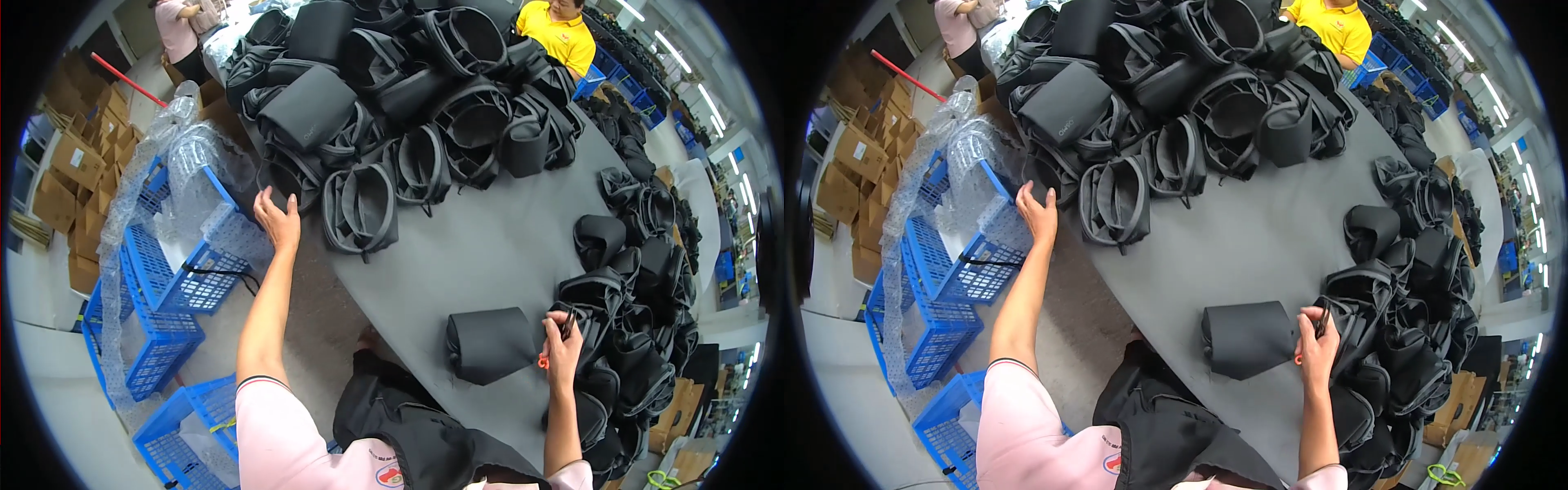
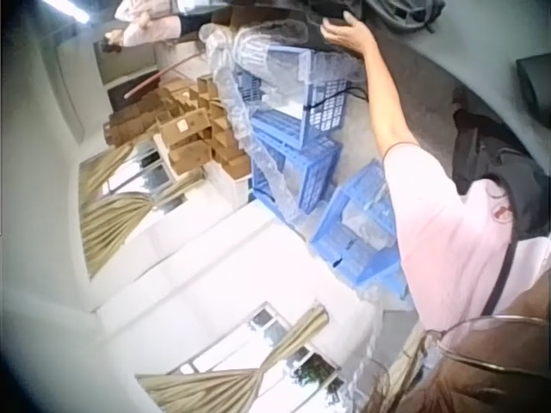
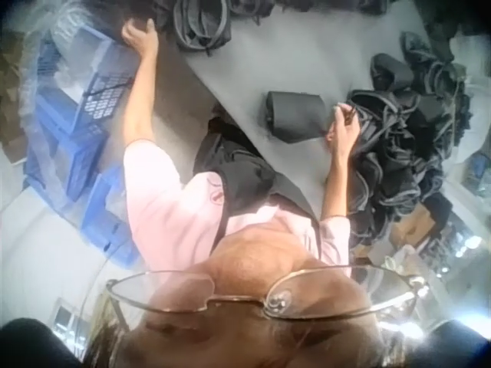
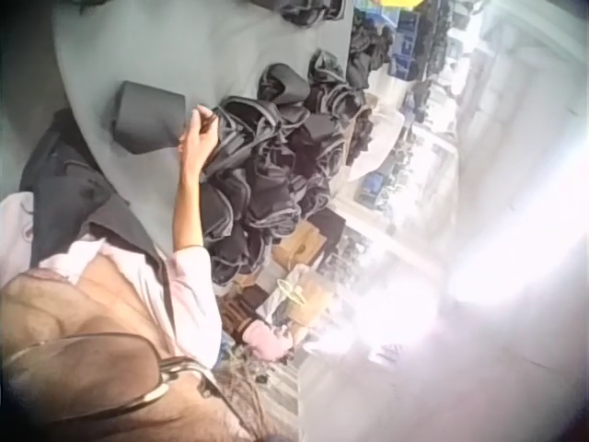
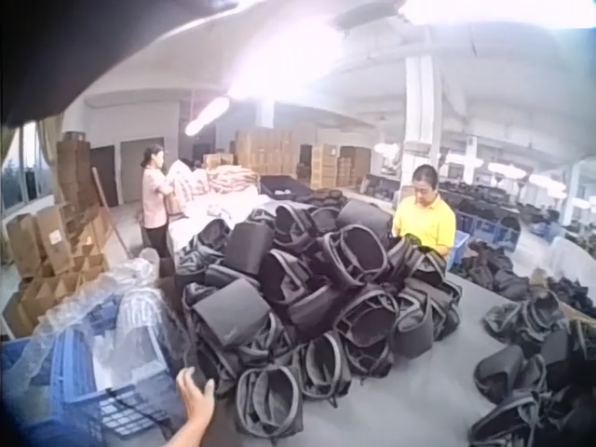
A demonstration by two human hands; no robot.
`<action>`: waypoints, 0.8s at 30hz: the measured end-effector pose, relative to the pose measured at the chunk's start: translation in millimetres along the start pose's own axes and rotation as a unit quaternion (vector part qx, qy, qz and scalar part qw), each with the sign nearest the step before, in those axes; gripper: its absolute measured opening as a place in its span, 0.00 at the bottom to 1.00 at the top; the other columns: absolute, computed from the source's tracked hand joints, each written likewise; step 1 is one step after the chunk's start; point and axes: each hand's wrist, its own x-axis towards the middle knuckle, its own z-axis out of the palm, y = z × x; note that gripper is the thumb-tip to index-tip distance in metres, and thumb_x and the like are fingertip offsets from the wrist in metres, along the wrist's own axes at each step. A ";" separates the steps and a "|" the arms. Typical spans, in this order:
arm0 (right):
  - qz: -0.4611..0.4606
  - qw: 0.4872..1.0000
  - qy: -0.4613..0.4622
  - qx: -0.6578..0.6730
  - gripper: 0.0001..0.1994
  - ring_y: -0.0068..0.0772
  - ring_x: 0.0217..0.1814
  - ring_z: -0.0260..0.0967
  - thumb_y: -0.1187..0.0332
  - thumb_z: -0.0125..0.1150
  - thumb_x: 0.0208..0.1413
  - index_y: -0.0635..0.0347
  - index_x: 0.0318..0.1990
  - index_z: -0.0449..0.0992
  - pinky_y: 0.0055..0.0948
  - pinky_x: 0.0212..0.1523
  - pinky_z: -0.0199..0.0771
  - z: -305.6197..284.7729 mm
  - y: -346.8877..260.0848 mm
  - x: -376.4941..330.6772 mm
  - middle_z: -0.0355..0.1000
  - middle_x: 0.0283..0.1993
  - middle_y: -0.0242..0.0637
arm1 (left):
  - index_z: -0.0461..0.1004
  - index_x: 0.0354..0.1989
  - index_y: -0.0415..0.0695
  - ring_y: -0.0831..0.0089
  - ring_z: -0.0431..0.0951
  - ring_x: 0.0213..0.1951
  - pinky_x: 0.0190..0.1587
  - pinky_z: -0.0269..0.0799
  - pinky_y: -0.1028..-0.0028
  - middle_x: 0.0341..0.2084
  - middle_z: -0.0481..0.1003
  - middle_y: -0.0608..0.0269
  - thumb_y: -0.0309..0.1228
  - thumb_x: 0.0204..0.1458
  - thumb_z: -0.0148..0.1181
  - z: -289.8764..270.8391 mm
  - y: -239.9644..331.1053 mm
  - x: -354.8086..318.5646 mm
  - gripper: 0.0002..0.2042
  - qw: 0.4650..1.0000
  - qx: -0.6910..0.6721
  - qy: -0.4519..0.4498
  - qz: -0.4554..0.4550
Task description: Trimming excess threads and cleaning small fabric bag components using a pair of scissors in a manufacturing facility.
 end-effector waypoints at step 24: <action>-0.641 0.656 -0.143 -0.371 0.19 0.40 0.27 0.72 0.74 0.58 0.42 0.50 0.45 0.69 0.34 0.23 0.71 408.4 -232.8 194.8 0.68 0.34 0.34 | 0.41 0.66 0.58 0.51 0.37 0.66 0.59 0.41 0.42 0.66 0.35 0.53 0.65 0.38 0.56 65.0 24.1 67.8 0.48 0.911 -0.176 -0.135 -0.348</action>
